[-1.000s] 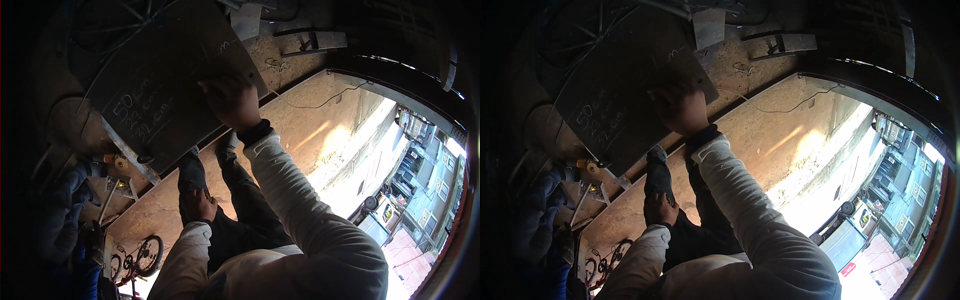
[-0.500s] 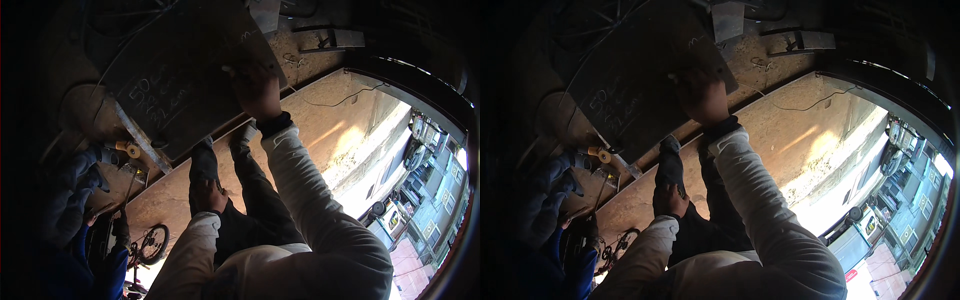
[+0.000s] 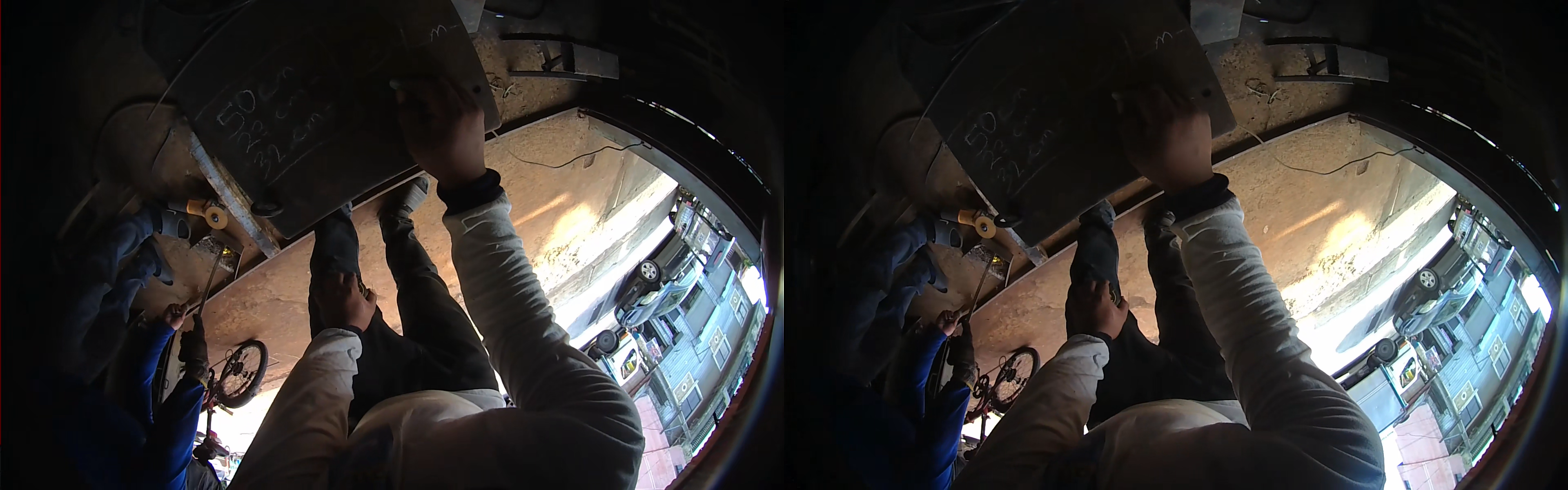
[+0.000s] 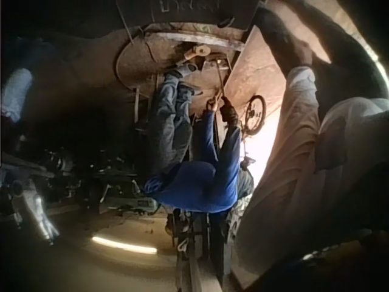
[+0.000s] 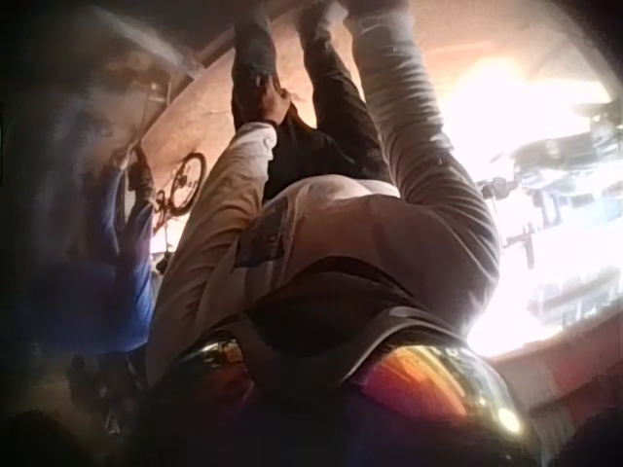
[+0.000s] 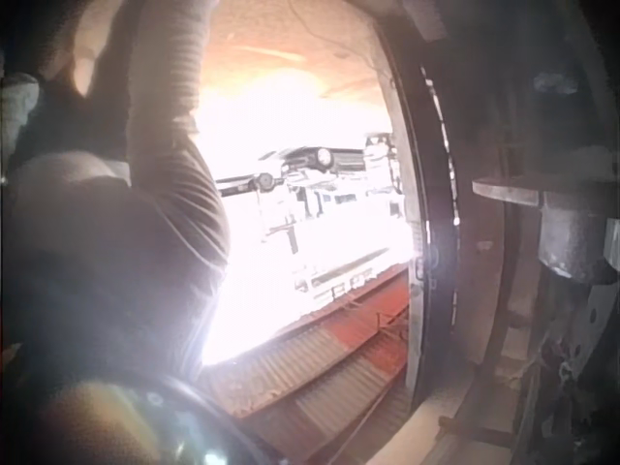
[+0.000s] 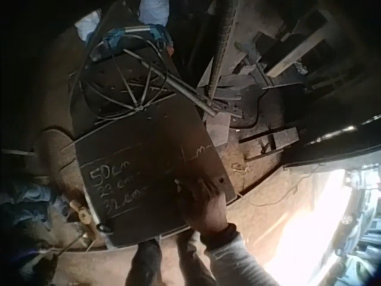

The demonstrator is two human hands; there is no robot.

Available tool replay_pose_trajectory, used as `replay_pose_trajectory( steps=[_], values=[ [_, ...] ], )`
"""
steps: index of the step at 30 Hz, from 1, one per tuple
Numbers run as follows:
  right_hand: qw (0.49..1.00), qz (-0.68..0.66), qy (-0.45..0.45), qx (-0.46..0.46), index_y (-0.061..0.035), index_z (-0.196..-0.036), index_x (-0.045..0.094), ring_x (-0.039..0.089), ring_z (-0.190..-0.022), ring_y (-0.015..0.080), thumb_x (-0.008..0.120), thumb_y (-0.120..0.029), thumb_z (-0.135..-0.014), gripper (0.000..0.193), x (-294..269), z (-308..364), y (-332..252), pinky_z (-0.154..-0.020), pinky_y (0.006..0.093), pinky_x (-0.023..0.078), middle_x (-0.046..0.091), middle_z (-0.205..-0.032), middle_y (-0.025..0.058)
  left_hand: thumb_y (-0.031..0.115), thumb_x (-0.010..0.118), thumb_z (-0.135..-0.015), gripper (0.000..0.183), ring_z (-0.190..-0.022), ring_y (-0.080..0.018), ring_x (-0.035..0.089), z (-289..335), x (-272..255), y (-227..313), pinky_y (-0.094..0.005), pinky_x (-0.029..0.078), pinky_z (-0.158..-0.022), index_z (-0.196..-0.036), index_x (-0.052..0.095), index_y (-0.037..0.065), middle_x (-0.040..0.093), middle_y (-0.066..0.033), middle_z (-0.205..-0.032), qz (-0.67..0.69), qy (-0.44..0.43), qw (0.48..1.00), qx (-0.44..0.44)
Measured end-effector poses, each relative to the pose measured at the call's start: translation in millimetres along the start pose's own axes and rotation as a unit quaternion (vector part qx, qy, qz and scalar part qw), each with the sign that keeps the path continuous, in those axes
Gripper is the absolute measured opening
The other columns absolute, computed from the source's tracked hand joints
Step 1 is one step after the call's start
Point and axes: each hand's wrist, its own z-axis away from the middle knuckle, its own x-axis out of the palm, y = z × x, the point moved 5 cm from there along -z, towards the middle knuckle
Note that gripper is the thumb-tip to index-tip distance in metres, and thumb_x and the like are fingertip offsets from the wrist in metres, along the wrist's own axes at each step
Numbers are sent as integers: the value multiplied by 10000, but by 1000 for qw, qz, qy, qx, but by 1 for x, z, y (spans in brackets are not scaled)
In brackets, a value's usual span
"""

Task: The person measures a metal component using a tape measure and writes dimensions on a metal plate with a piece of chalk.

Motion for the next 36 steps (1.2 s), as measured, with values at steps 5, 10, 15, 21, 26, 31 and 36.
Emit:
replay_pose_trajectory(
  steps=[5, 10, 15, 21, 26, 31, 36],
  values=[
    [999, 28, 29, 0, -133, -861, 668, 627, -636, 295, 659, -176, -820, 60, 6, -1, 0, -565, 403, 497, 629, -754, 65, 388, 703, -761, 574, -1224, -363, 469, -1, 2, -2, -482, 369, -1045, -1228, 596, 73, 533, -168, -1280, 8, 11, 1000, -5],
    [997, 64, 37, -15, -127, -778, 618, 617, -608, 286, 667, -191, -812, 87, 9, -1, -2, -532, 398, 478, 606, -702, 64, 374, 692, -768, 563, -1244, -359, 458, -4, -8, 1, -481, 358, -1055, -1227, 597, 62, 530, -171, -1293, 26, -36, 999, -19],
    [997, 74, 27, -15, -124, -764, 602, 609, -599, 284, 666, -198, -807, 107, 10, -2, -1, -530, 395, 469, 594, -675, 58, 366, 690, -772, 554, -1241, -351, 466, -4, -6, 2, -481, 354, -1060, -1220, 599, 54, 538, -176, -1280, 47, -20, 999, -14],
    [996, 87, -9, -7, -138, -844, 653, 635, -648, 283, 685, -204, -826, 75, 12, 0, 1, -530, 388, 481, 641, -768, 47, 368, 697, -770, 560, -1253, -350, 458, -5, -5, 0, -479, 344, -1068, -1220, 594, 52, 530, -182, -1297, 38, -27, 999, -9],
    [997, 81, -7, -16, -137, -836, 680, 638, -652, 282, 695, -193, -817, 62, 10, -2, 0, -539, 384, 489, 653, -769, 49, 365, 703, -766, 558, -1259, -351, 453, -6, -3, -1, -487, 338, -1070, -1217, 593, 55, 526, -179, -1303, 35, -16, 999, -1],
    [997, 75, -9, 0, -129, -812, 688, 641, -653, 282, 701, -183, -812, 56, 9, -3, -2, -541, 382, 493, 657, -751, 52, 348, 703, -734, 451, -1175, -316, 491, -3, 5, -4, -537, 358, -986, -1065, 619, 55, 548, -139, -1215, 23, 108, 993, 32],
    [997, 71, -3, -13, -126, -824, 698, 644, -648, 277, 705, -186, -816, 61, 8, -3, -1, -537, 376, 494, 664, -750, 53, 342, 707, -725, 425, -1137, -310, 503, -3, 8, -4, -522, 380, -951, -1029, 619, 57, 557, -131, -1147, 28, 121, 991, 42]
  ],
)
